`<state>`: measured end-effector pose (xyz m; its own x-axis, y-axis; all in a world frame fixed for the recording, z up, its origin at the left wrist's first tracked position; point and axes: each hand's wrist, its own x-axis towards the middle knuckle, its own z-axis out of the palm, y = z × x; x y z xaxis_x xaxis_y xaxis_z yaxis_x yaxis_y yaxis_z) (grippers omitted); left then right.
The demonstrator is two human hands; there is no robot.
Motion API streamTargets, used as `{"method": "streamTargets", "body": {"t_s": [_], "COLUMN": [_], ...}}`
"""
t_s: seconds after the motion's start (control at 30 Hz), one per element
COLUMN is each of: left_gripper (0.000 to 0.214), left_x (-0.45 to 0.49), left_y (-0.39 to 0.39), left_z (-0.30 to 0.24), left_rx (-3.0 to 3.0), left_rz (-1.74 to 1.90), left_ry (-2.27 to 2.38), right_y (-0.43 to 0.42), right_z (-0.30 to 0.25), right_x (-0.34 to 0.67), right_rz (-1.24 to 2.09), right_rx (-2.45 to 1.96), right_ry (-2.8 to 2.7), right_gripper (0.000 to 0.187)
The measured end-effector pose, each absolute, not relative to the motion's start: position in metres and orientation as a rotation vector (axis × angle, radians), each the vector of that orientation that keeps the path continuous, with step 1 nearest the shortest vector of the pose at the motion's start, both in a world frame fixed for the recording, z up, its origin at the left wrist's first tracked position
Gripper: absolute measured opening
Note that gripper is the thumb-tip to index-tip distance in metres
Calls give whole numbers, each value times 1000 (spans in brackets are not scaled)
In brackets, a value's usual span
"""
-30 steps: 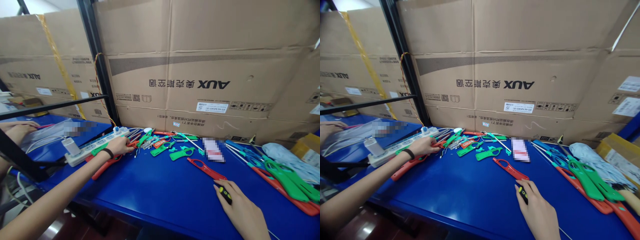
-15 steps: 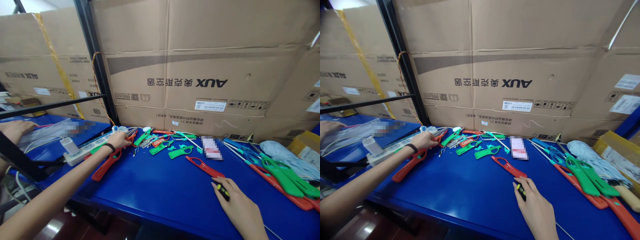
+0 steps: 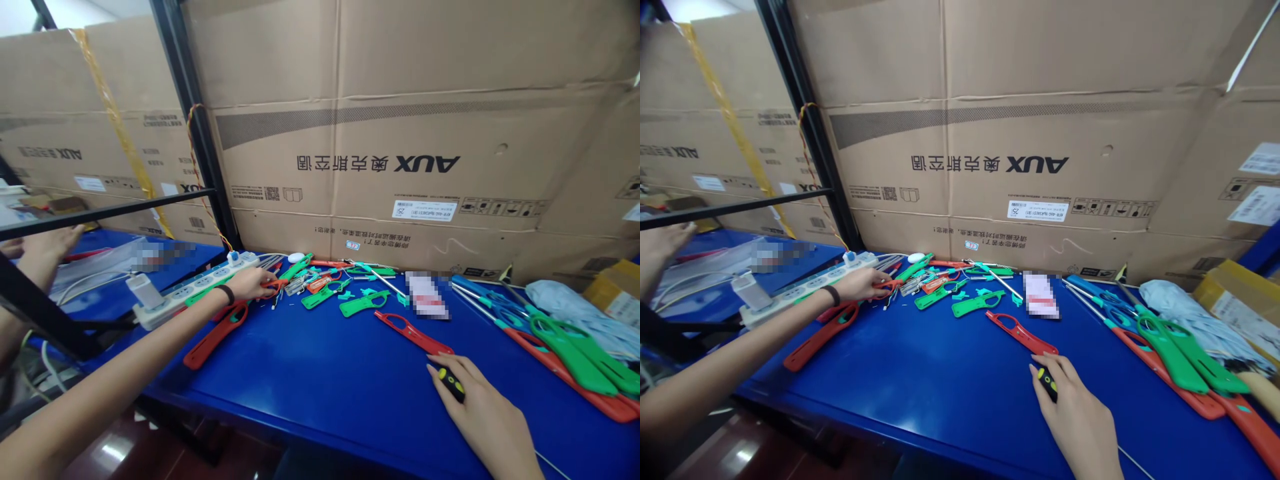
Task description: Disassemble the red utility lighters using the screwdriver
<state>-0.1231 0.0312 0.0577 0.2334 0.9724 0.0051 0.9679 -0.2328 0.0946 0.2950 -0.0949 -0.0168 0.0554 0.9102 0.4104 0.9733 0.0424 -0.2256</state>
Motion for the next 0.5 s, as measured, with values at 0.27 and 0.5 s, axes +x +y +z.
{"method": "streamTargets", "body": {"t_s": [0.27,0.5], "left_gripper": [15,23], "left_x": [-108,-112], "left_y": [33,29], "left_z": [56,104], "left_rx": [2442,2144], "left_rz": [254,534], "left_ry": [1813,1695], "right_y": [-95,-95], "right_z": [-17,-16], "right_x": [296,296], "right_rz": [-196,-196], "right_rx": [-1872,-1867], "right_ry": [-1894,-1905], "right_gripper": [28,27]}}
